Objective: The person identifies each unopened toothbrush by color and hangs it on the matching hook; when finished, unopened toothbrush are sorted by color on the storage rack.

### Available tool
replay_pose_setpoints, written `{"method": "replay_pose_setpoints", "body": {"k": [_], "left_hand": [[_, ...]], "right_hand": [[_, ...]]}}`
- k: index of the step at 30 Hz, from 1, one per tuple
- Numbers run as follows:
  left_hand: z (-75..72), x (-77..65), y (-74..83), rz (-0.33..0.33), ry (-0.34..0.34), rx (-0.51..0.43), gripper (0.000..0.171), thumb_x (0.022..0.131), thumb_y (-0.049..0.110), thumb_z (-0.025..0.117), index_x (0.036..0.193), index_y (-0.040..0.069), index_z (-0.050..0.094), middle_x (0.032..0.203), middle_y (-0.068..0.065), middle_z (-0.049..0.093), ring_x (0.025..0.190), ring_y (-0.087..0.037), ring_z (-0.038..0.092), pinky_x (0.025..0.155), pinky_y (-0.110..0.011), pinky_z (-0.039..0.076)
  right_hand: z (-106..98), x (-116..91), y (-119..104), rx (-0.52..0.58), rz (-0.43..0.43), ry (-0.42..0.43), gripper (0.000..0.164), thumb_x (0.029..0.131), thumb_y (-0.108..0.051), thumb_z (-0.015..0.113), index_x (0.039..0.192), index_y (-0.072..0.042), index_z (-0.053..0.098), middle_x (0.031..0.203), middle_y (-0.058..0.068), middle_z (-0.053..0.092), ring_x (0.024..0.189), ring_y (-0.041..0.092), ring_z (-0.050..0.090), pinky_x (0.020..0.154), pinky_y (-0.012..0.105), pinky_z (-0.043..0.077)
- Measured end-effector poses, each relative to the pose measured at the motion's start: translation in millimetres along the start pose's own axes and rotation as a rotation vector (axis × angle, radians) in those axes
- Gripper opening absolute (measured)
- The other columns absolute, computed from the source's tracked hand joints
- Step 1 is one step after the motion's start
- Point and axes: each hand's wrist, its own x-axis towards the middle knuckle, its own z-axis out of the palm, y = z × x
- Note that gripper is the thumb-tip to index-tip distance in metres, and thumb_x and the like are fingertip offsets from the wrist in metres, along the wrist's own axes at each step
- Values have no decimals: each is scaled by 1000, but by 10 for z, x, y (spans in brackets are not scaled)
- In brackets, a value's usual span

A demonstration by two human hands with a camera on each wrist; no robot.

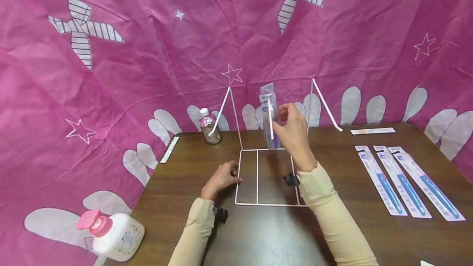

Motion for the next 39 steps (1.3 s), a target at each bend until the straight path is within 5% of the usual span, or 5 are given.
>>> {"method": "replay_pose_setpoints", "body": {"k": [6, 17, 29, 39], "left_hand": [[-12, -3, 13, 1, 0, -3, 55, 80, 6, 85, 127, -5, 60, 81, -3, 59, 71, -16, 55, 68, -33, 47], [10, 2, 13, 12, -1, 4, 56, 80, 6, 85, 129, -4, 60, 81, -3, 60, 72, -15, 55, 70, -33, 48], [-33, 20, -1, 10, 0, -8, 56, 80, 5, 85, 128, -6, 59, 83, -5, 61, 73, -16, 56, 72, -35, 49], [-19, 23, -3, -2, -6, -8, 57, 80, 6, 84, 130, -5, 59, 83, -5, 61, 73, -16, 56, 72, -35, 49]], "right_hand": [[-108, -105, 250, -89, 29, -63, 34, 80, -2, 80, 106, 6, 60, 96, 25, 68, 88, 41, 68, 80, 50, 51], [-552, -368, 887, -256, 61, -186, 31, 98, -24, 65, 107, 6, 64, 97, 24, 68, 89, 40, 65, 80, 53, 47], [-1330, -465, 1448, -444, 220, -138, 36, 92, -14, 66, 111, 16, 58, 102, 37, 63, 93, 54, 58, 81, 61, 39], [-1619, -629, 1829, -542, 432, -127, 40, 92, -17, 66, 107, 19, 58, 108, 42, 58, 100, 66, 46, 82, 64, 37]]}}
